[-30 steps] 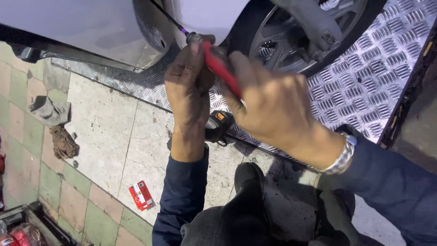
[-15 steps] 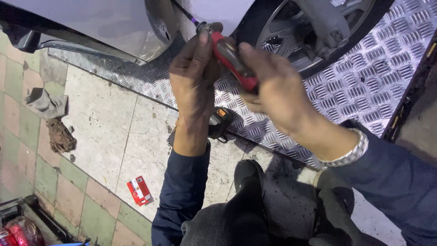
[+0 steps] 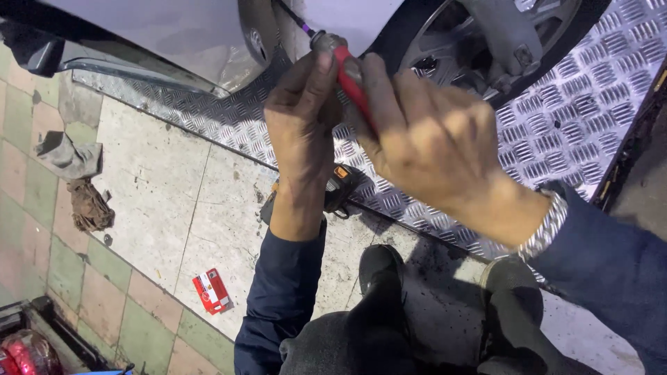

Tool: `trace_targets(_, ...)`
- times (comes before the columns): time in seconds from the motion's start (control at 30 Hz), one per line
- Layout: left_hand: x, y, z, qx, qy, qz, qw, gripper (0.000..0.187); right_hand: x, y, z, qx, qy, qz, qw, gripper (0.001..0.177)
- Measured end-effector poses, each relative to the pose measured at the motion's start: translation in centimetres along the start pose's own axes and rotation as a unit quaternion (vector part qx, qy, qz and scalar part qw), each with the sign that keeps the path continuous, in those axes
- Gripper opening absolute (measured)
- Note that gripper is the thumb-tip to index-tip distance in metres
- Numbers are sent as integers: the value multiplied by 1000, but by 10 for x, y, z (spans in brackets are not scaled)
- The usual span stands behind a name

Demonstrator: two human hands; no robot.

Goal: The person uses a red screwdriver to loosen and remove screws from the front fender area of a white scooter, then moves to the rear to open the seat and remove a black plastic cover from the under-seat compartment.

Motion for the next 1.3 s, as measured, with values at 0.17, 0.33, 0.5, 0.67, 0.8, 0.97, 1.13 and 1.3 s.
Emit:
trace_targets(0.17,6,-2,3,43,41,18,998,27,-13,28,-62,199,-718,-552,374,29)
trace_targets(0.33,4,-5,5,43,35,-6,998,23,-20,21,-38,200,-216,-133,946,56)
trace_targets(0.5,11,2,5,91,95,19,991,31,-10,9,-50,313,-565,-482,592,53)
trace_targets(0.67,9,3,-3,85,115,18,990,37,-15,-1,-30,312,-411,-344,785,27)
trace_targets(0.8,-1,8,-6,83,77,22,993,38,5,-3,-9,83,39,25,995,66)
trace_targets(0.97,4,6,-6,77,94,14,993,30,9,12,-46,263,-780,-478,306,31)
trace_targets(1.13,3,5,-7,47,89,7,995,34,-24,-2,-26,305,-373,-391,784,34)
trace_targets(1.3,-1,6,-8,41,81,10,996,24,7,-8,-14,113,107,23,988,32)
Point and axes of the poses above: each hand's wrist, its own y-axis away from the middle knuckle, its own z-axis out of the back of the hand, x = y × z, the point moved 8 cm from there along -y, towards the middle knuckle, and after that the axes turned 6 degrees about -x, right-handed, at the moved point
